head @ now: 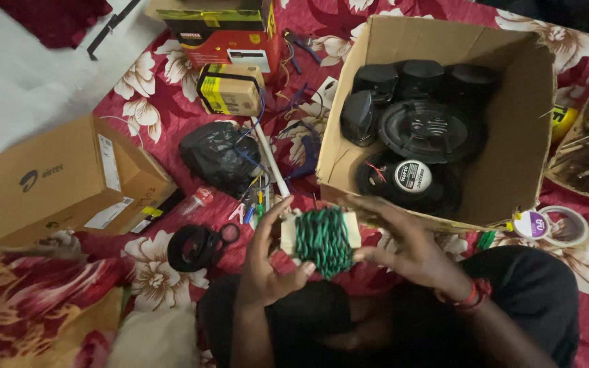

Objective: The person sits on a bed and assembles a white electrical plug by inserting wires into terminals and tightening them with a screwdriver. They then handle a roll of green wire and a glue gun, placing them aside.

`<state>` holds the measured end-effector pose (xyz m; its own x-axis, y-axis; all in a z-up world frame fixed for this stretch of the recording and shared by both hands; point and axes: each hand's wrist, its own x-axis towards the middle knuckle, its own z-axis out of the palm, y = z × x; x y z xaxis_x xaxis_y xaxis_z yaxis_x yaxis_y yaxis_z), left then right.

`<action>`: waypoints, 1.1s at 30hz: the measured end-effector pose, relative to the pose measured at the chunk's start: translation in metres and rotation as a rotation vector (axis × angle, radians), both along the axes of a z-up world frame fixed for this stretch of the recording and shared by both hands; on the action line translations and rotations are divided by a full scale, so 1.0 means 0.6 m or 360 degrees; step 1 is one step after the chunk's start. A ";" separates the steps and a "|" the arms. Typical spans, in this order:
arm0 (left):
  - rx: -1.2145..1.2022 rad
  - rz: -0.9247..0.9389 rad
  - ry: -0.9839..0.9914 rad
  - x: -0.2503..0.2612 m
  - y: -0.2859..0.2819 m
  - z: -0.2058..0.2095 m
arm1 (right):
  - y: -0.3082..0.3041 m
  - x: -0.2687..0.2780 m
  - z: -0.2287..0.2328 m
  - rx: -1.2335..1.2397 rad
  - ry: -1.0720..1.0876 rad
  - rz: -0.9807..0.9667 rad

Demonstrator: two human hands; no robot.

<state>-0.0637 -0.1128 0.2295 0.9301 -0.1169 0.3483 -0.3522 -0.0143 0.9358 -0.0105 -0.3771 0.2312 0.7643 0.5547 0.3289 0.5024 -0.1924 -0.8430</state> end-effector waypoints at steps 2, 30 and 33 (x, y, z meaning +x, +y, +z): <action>-0.0324 -0.0101 0.0158 0.010 -0.016 -0.010 | -0.012 0.013 -0.013 0.0122 0.0214 0.0084; -0.0562 -0.0450 0.0356 0.216 -0.222 0.021 | -0.179 0.132 0.028 0.0332 0.1035 -0.0335; -0.0606 -0.0412 0.0249 0.231 -0.285 0.008 | -0.198 0.123 0.024 0.0480 0.0999 -0.0469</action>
